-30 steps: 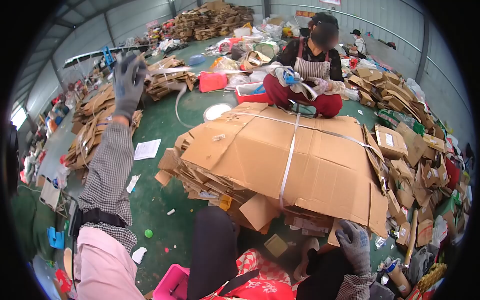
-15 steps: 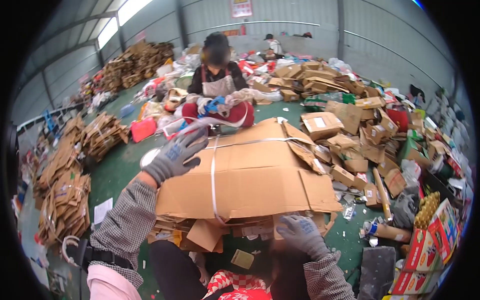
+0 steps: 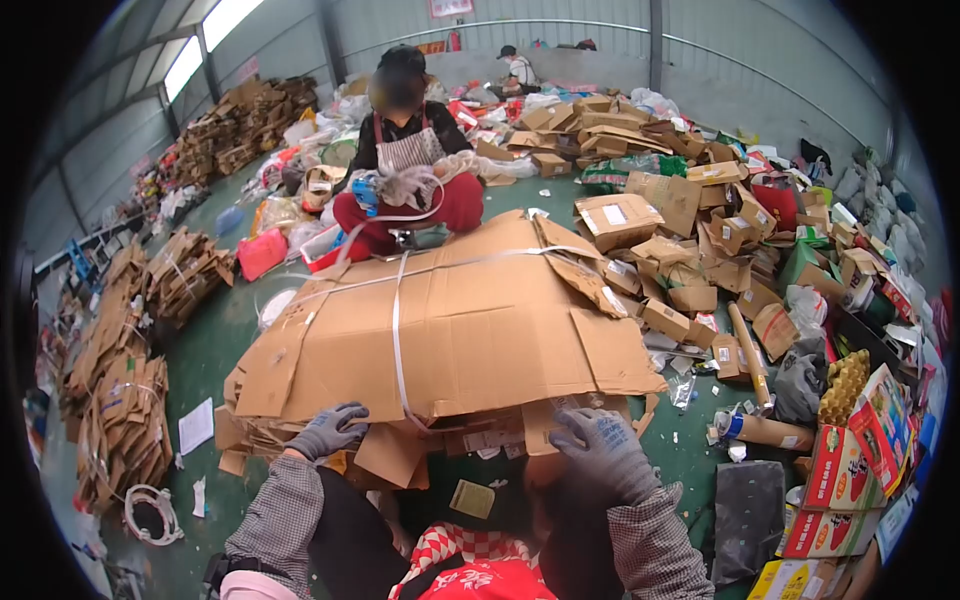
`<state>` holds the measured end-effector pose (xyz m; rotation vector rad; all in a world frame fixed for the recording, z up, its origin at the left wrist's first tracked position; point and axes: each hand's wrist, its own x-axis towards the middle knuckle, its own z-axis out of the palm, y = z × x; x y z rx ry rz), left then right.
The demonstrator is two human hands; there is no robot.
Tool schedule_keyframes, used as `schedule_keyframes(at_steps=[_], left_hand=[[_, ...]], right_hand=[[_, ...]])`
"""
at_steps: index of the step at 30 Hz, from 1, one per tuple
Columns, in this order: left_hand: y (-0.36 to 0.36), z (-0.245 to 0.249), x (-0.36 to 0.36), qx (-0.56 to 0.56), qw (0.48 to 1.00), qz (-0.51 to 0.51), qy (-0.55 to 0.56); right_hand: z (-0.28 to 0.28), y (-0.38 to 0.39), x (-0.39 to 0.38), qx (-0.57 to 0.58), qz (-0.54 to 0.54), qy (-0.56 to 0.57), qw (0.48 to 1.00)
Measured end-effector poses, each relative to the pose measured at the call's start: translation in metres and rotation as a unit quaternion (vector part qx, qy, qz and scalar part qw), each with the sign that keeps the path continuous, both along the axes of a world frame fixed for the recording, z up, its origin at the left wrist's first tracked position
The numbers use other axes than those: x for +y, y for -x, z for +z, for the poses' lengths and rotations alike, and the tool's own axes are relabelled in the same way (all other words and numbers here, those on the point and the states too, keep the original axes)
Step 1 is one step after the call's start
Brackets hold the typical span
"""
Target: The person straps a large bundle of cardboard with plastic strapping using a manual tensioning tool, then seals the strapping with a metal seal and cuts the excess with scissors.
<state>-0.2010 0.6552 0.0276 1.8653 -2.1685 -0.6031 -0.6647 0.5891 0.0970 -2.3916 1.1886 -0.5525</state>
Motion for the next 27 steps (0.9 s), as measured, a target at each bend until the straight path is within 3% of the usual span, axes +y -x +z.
schedule_keyframes(at_steps=[2,6,12,15,17,21,23,27], left_hand=[[-0.003,-0.004,0.009,0.094,0.988,0.046,-0.116],[-0.026,-0.037,0.009,0.176,0.974,0.080,-0.118],[-0.036,-0.042,0.018,0.173,0.964,0.094,-0.181],[-0.040,-0.042,0.021,0.188,0.967,0.067,-0.162],[-0.041,-0.037,0.020,0.253,0.936,0.112,-0.219],[-0.045,-0.039,0.021,0.251,0.935,0.141,-0.206],[-0.050,-0.046,0.021,0.193,0.954,0.155,-0.168],[-0.035,-0.019,0.033,0.251,0.938,0.211,-0.110]], right_hand=[[0.002,-0.003,-0.001,0.012,0.004,-0.004,1.000],[-0.005,-0.007,-0.001,0.038,0.005,0.040,0.998],[-0.003,-0.011,0.000,0.098,0.005,0.039,0.994],[-0.005,-0.009,-0.002,0.074,0.005,0.026,0.997],[-0.004,-0.005,-0.005,0.042,0.017,0.032,0.998],[0.000,-0.001,-0.009,-0.028,0.011,-0.042,0.999],[-0.004,0.002,-0.010,-0.024,0.011,-0.047,0.999],[-0.017,0.010,-0.017,0.043,0.018,-0.004,0.999]])
